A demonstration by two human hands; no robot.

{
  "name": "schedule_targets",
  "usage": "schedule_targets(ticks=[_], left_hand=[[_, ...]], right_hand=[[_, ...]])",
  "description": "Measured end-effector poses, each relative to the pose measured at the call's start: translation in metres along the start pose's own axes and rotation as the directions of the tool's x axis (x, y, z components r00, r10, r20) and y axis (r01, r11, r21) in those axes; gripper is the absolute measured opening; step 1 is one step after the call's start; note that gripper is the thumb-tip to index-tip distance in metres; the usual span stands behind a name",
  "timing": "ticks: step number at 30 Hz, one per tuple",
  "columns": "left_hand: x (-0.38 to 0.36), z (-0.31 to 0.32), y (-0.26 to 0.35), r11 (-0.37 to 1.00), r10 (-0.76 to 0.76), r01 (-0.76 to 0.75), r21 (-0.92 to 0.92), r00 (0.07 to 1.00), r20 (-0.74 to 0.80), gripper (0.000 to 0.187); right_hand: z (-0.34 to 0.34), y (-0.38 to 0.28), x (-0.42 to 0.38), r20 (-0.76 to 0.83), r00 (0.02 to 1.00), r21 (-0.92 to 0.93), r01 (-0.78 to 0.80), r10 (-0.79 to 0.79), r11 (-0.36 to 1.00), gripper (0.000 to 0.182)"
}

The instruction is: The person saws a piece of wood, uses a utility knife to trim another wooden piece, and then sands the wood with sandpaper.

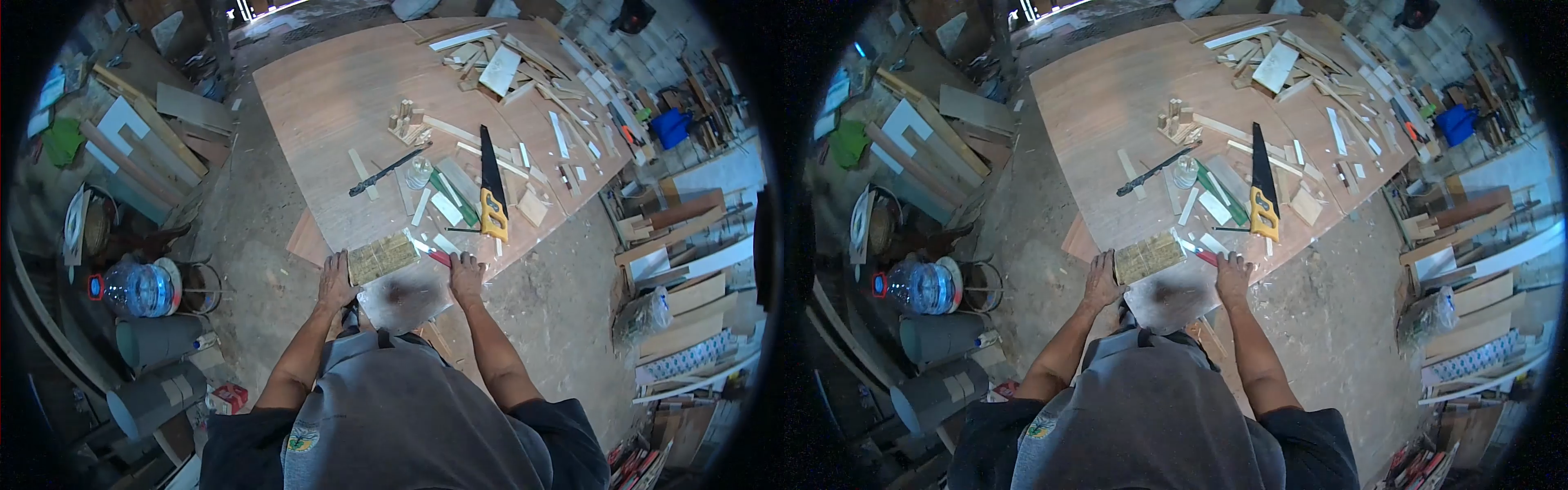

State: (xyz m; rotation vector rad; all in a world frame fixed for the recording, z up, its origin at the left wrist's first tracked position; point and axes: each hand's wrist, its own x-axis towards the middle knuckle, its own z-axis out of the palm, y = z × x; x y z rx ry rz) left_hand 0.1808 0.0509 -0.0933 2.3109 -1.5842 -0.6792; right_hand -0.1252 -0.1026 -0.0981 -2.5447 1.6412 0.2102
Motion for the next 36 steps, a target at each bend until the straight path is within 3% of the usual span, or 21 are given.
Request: schedule_targets(ticks=[2,4,9,11,15,17,18,20,21,23,26,36], left_hand=[[-0.008,0.004,0.009,0.999,-0.043,0.043,-0.019,0.999,-0.02,0.111],[-0.018,0.008,0.02,0.995,-0.089,0.088,-0.054,0.996,-0.021,0.111],[-0.03,0.032,0.036,0.986,-0.154,0.146,-0.077,0.983,-0.1,0.115],[-0.034,0.042,0.037,0.972,-0.217,0.194,-0.132,0.957,-0.19,0.113],[-0.039,0.048,0.041,0.958,-0.276,0.245,-0.152,0.931,-0.24,0.104],[-0.041,0.049,0.042,0.942,-0.292,0.231,-0.245,0.922,-0.253,0.095],[-0.043,0.049,0.043,0.938,-0.303,0.24,-0.249,0.917,-0.259,0.095],[-0.043,0.05,0.045,0.945,-0.296,0.238,-0.225,0.913,-0.279,0.075],[-0.044,0.05,0.047,0.943,-0.303,0.242,-0.228,0.91,-0.284,0.075],[-0.048,0.049,0.053,0.972,-0.234,0.228,-0.055,0.937,-0.26,0.056],[-0.054,0.054,0.06,0.975,-0.159,0.197,0.104,0.942,-0.295,0.05],[-0.066,0.06,0.068,0.966,-0.24,0.244,0.089,0.969,-0.054,0.072]], right_hand=[[0.005,0.016,-0.001,-0.027,1.0,-0.002,0.011,-0.012,1.0,0.042],[-0.001,0.029,-0.007,-0.055,0.997,0.034,-0.057,0.059,0.998,0.029],[0.002,0.04,-0.002,-0.081,0.996,0.124,-0.039,0.05,0.992,0.034],[0.001,0.038,-0.003,-0.186,0.983,0.156,0.026,0.003,0.987,0.039],[0.002,0.027,-0.012,-0.302,0.952,0.064,0.075,-0.052,0.995,0.05],[0.005,0.015,-0.016,-0.243,0.952,0.187,0.235,-0.187,0.954,0.06],[0.006,0.007,-0.017,-0.243,0.949,0.185,0.248,-0.2,0.951,0.06],[0.006,-0.016,-0.018,-0.159,0.9,0.201,0.431,-0.405,0.88,0.063],[0.003,-0.027,-0.016,-0.16,0.896,0.198,0.439,-0.413,0.876,0.063],[-0.008,-0.048,-0.014,-0.102,0.869,0.167,0.495,-0.484,0.853,0.064],[-0.008,-0.061,-0.011,-0.027,0.862,0.094,0.506,-0.506,0.857,0.067],[0.0,-0.061,-0.023,0.041,0.891,0.058,0.45,-0.453,0.891,0.069]])
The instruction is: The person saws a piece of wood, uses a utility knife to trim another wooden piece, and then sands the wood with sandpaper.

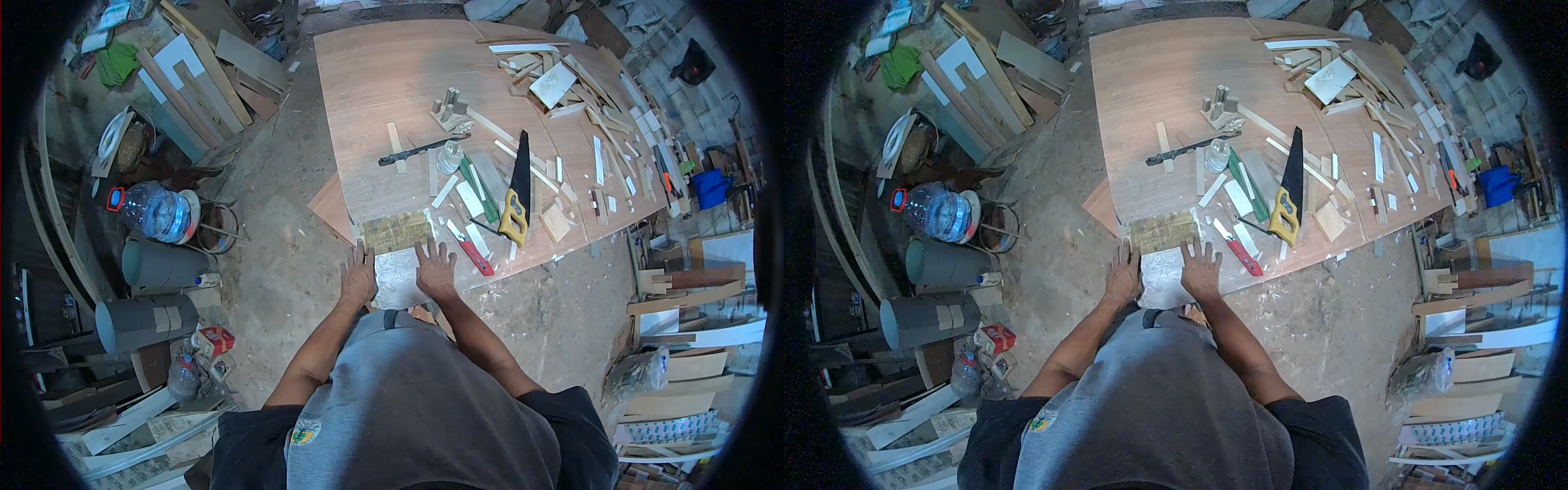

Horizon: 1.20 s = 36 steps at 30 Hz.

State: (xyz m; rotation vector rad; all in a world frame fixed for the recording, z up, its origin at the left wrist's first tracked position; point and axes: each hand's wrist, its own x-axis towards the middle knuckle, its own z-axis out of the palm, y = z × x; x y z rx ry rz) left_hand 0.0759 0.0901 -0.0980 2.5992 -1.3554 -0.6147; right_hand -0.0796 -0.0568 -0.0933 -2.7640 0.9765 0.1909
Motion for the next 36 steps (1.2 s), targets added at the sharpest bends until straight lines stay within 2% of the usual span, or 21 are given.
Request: schedule_targets(ticks=[7,10,12,13,15,16,18,19,23,29,31,32,34,35,36], left_hand=[[0.003,-0.009,-0.004,0.999,0.026,-0.024,-0.026,0.997,0.078,0.079],[0.004,-0.004,-0.012,0.993,0.087,-0.084,-0.079,0.995,0.043,0.08],[0.005,-0.001,-0.016,0.99,0.066,-0.074,-0.118,0.996,-0.066,0.077],[0.002,0.003,-0.016,0.991,0.072,-0.088,-0.105,0.988,-0.14,0.074],[0.001,0.014,-0.015,0.988,0.08,-0.093,-0.123,0.991,-0.111,0.074],[0.001,0.018,-0.015,0.987,0.069,-0.08,-0.136,0.994,-0.085,0.074],[0.002,0.019,-0.011,0.99,0.09,-0.1,-0.099,0.991,-0.096,0.074],[0.002,0.016,-0.009,0.991,0.086,-0.095,-0.096,0.992,-0.093,0.073],[0.004,0.012,-0.006,0.994,0.084,-0.09,-0.068,0.992,-0.09,0.071],[0.008,0.012,-0.01,0.99,0.079,-0.09,-0.105,0.992,-0.1,0.069],[0.009,0.012,-0.011,0.986,0.074,-0.089,-0.141,0.991,-0.11,0.069],[0.009,0.012,-0.012,0.977,0.069,-0.089,-0.194,0.992,-0.108,0.069],[0.014,0.014,-0.018,0.965,0.062,-0.087,-0.248,0.993,-0.105,0.069],[0.019,0.015,-0.022,0.927,0.016,-0.033,-0.373,0.999,-0.05,0.069],[0.021,0.017,-0.026,0.873,-0.027,0.028,-0.488,1.0,0.01,0.07]], right_hand=[[-0.008,0.002,-0.002,0.035,0.999,0.079,-0.033,0.03,0.996,0.071],[-0.006,0.006,-0.007,0.029,0.997,0.161,-0.07,0.066,0.985,0.07],[-0.001,0.017,-0.011,-0.002,0.996,0.214,-0.084,0.087,0.973,0.07],[0.002,0.023,-0.017,-0.09,0.981,0.188,-0.15,0.17,0.971,0.069],[0.003,0.041,-0.027,-0.278,0.903,0.159,-0.292,0.327,0.943,0.062],[0.002,0.051,-0.034,-0.279,0.899,0.156,-0.306,0.339,0.939,0.062],[0.001,0.074,-0.043,-0.3,0.839,0.143,-0.432,0.455,0.891,0.056],[0.006,0.086,-0.045,-0.266,0.84,0.116,-0.459,0.473,0.881,0.049],[0.017,0.104,-0.052,-0.198,0.886,0.062,-0.414,0.418,0.908,0.04],[0.013,0.098,-0.048,-0.219,0.911,0.166,-0.318,0.349,0.933,0.036],[0.011,0.102,-0.044,-0.204,0.955,0.293,-0.151,0.216,0.944,0.039],[0.009,0.104,-0.043,-0.202,0.954,0.293,-0.155,0.22,0.943,0.039],[0.012,0.111,-0.035,-0.371,0.88,0.364,-0.156,0.297,0.918,0.041],[0.013,0.117,-0.035,-0.367,0.882,0.363,-0.156,0.295,0.919,0.041],[0.006,0.122,-0.035,-0.346,0.845,0.365,-0.279,0.407,0.889,0.042]])
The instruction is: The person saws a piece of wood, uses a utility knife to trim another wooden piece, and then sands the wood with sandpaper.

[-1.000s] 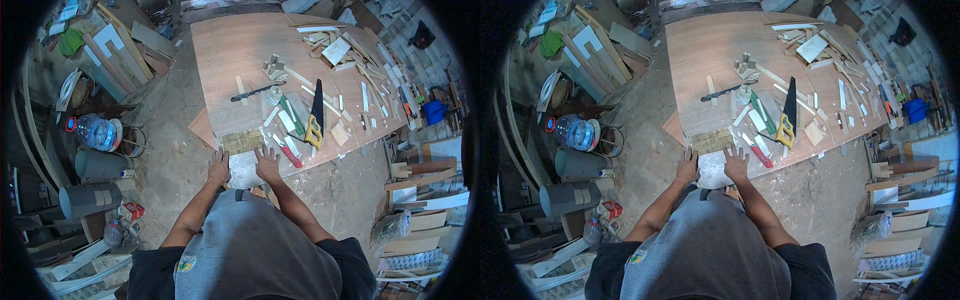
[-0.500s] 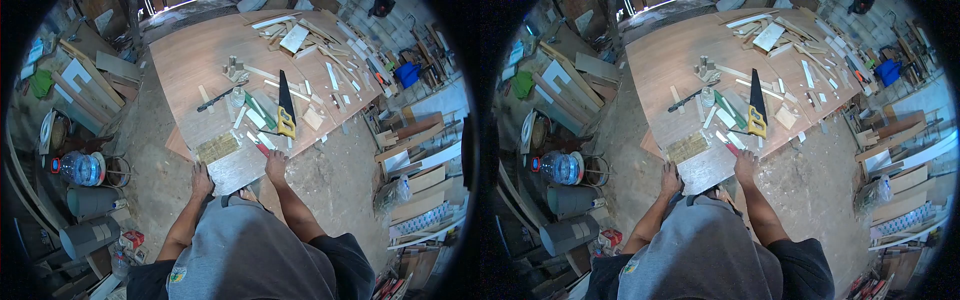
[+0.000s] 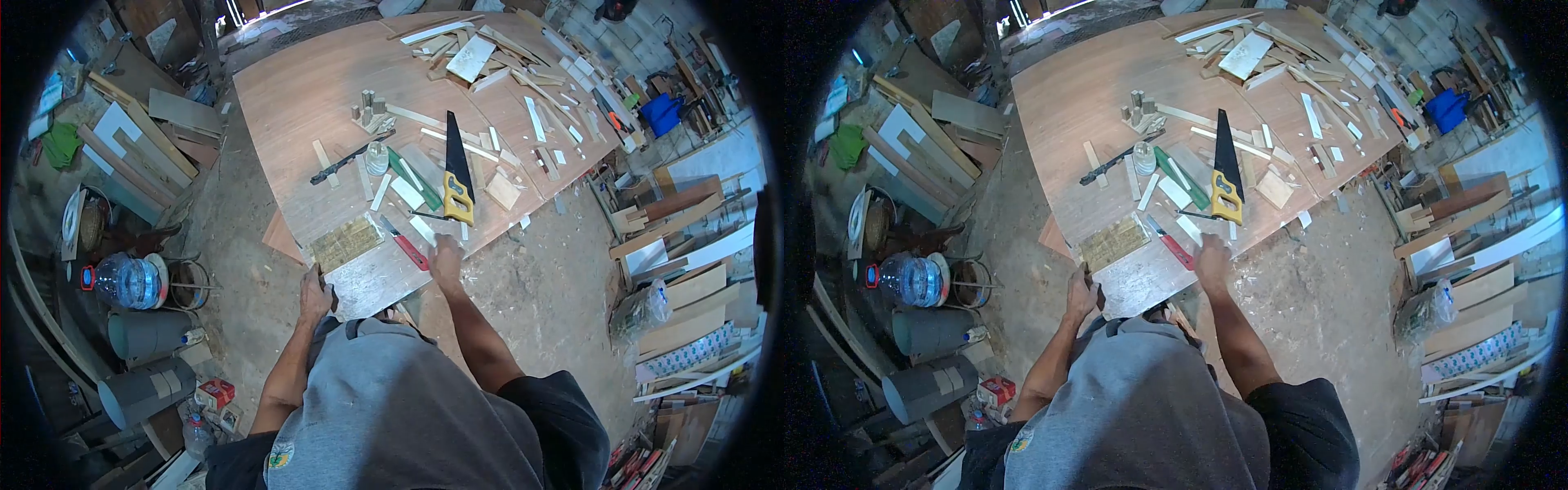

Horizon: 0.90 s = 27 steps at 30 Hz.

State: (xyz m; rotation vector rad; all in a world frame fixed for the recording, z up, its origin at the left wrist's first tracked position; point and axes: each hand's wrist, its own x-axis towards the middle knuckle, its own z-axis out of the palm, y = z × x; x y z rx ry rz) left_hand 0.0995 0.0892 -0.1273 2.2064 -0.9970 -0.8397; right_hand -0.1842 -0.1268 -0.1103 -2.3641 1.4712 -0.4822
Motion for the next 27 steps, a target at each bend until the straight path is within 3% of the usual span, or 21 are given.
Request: schedule_targets(ticks=[1,2,4,5,6,8,10,12,16,19,25,27], left_hand=[[-0.001,-0.004,0.004,1.0,-0.008,0.008,0.0,1.0,-0.003,0.07],[-0.002,-0.008,0.008,1.0,-0.014,0.014,-0.005,0.999,-0.032,0.072],[0.005,-0.009,0.005,1.0,-0.019,0.018,-0.01,0.998,-0.061,0.075],[0.009,-0.01,0.003,0.995,0.05,-0.041,0.088,0.993,-0.109,0.078],[0.012,-0.012,0.007,0.978,0.123,-0.095,0.186,0.981,-0.148,0.082],[0.017,-0.018,0.013,0.964,0.123,-0.09,0.249,0.985,-0.12,0.087],[0.021,-0.027,0.025,0.945,0.129,-0.095,0.312,0.987,-0.092,0.091],[0.027,-0.03,0.031,0.905,0.14,-0.125,0.406,0.99,-0.005,0.098],[0.04,-0.027,0.029,0.888,0.202,-0.187,0.421,0.979,0.011,0.102],[0.033,-0.036,0.048,0.906,0.151,-0.15,0.396,0.988,0.026,0.103],[0.016,-0.021,0.044,0.918,0.165,-0.163,0.36,0.986,0.026,0.103],[0.02,-0.012,0.034,0.92,0.191,-0.179,0.347,0.982,0.001,0.103]], right_hand=[[-0.005,0.002,0.003,-0.029,0.993,-0.045,-0.117,0.115,0.992,0.043],[-0.01,0.003,0.005,-0.023,0.993,-0.042,-0.114,0.113,0.993,0.043],[-0.015,0.007,0.009,0.138,0.986,-0.103,-0.081,0.095,0.991,0.039],[-0.016,0.007,0.012,0.14,0.985,-0.104,-0.082,0.096,0.991,0.039],[-0.013,0.011,0.014,0.129,0.986,-0.085,-0.097,0.107,0.992,0.039],[-0.008,0.019,0.014,0.119,0.985,-0.066,-0.119,0.127,0.991,0.038],[0.0,0.034,0.013,-0.053,0.984,0.057,-0.165,0.168,0.985,0.036],[0.006,0.052,0.009,-0.035,0.988,0.13,-0.148,0.153,0.981,0.037],[0.007,0.067,-0.002,-0.022,0.988,0.279,-0.138,0.15,0.95,0.036],[0.007,0.064,-0.001,-0.059,0.984,0.313,-0.143,0.17,0.939,0.037],[0.011,0.053,0.011,-0.014,0.991,0.125,-0.133,0.136,0.983,0.029],[0.01,0.051,0.014,-0.043,0.99,0.162,-0.123,0.132,0.979,0.026]])
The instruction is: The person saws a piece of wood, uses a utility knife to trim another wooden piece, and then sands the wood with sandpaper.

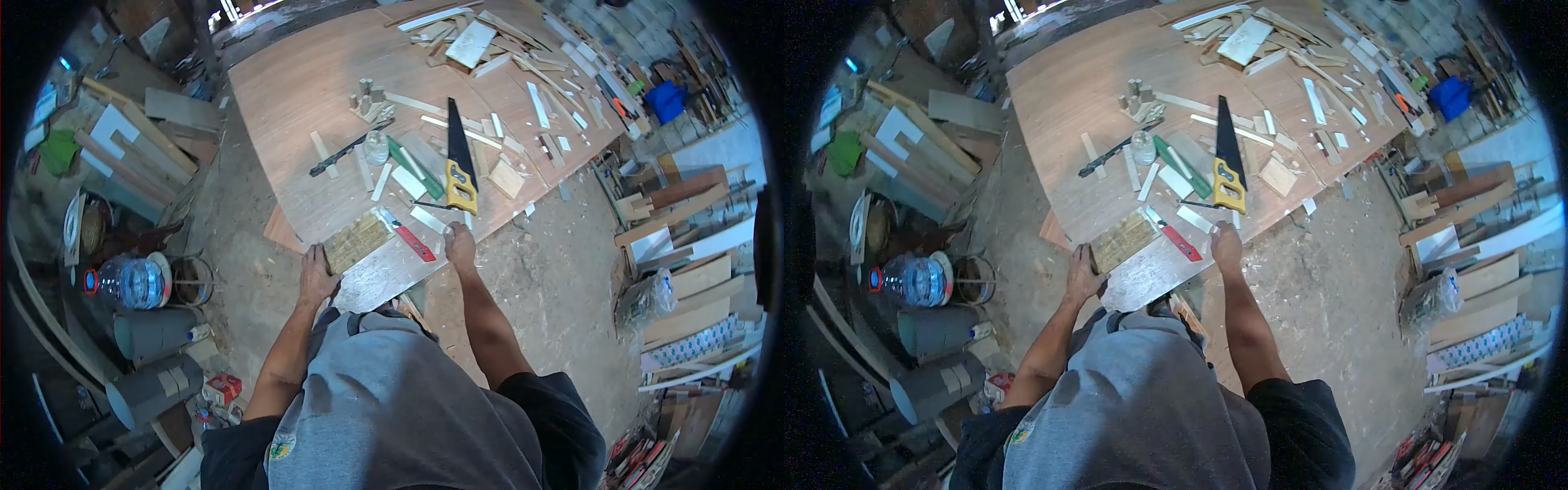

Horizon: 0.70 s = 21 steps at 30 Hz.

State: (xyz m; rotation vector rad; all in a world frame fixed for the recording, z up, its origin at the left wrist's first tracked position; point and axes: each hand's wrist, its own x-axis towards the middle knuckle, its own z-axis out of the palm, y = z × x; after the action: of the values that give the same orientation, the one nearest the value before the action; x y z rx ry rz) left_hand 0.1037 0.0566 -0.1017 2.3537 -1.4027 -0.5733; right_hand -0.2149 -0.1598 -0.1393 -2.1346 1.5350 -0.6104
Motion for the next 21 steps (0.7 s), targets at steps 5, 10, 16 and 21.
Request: schedule_targets(ticks=[5,10,16,21], left_hand=[[-0.006,-0.015,0.007,0.998,-0.047,0.044,-0.037,0.997,-0.067,0.093],[-0.011,0.0,-0.027,0.925,-0.253,0.223,-0.308,0.966,-0.06,0.07],[-0.026,-0.008,-0.023,0.934,-0.19,0.191,-0.3,0.981,0.033,0.055],[-0.009,-0.015,-0.026,0.924,-0.179,0.16,-0.347,0.984,-0.022,0.059]], right_hand=[[0.0,-0.021,0.005,-0.058,0.983,0.255,-0.154,0.174,0.955,0.01],[0.047,-0.11,-0.009,0.218,0.967,0.578,-0.019,-0.132,0.816,0.01],[0.128,-0.2,-0.004,0.257,0.78,0.579,0.348,-0.57,0.737,0.01],[0.15,-0.221,0.015,0.322,0.673,0.564,0.429,-0.666,0.706,0.01]])
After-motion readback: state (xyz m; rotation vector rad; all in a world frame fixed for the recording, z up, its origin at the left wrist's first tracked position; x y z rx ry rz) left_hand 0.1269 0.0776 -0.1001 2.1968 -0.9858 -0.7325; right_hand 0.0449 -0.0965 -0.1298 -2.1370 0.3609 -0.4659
